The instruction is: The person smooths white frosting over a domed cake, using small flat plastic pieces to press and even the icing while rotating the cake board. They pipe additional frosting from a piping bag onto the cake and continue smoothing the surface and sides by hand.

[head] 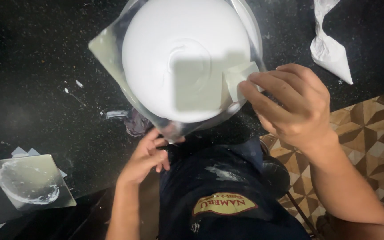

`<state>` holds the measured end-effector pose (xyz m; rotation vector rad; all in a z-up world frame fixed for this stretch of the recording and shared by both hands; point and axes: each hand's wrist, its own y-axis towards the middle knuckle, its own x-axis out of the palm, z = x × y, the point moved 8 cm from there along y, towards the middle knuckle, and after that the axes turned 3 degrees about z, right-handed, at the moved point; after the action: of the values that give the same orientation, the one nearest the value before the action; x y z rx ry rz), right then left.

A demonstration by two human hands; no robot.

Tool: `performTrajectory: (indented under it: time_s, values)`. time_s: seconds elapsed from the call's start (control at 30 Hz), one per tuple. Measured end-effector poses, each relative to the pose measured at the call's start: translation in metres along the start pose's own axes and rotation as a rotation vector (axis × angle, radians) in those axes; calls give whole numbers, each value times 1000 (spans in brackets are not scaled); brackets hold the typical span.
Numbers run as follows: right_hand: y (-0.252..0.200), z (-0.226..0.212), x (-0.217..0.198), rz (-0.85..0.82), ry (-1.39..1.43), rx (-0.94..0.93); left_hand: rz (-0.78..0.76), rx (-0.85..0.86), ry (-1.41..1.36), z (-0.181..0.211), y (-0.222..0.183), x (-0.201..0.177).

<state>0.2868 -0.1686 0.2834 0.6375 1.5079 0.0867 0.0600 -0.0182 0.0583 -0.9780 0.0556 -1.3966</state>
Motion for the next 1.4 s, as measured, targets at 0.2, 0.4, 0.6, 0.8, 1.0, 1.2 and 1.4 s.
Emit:
performTrajectory:
  time_s: [0.2,0.4,0.6,0.8,1.0,1.2,1.4]
  values:
    - [0,-1,1,-17,18,-13,461,65,-156,7,5,-22]
    - [-27,4,12,-37,80,10,75,-171,21,-10,7,4]
    - [-24,2,9,-21,116,25,252,-30,7,8,3,-10]
    - [-29,1,11,-20,140,35,225,14,-280,-25,1,-28]
    - [-31,1,13,-32,170,57,63,-218,168,4,5,21]
    - [-31,-2,10,-50,144,47,233,-20,-68,-25,1,-32]
    - [-53,-28,-9,71,111,-1,344,243,-433,-32,16,-53]
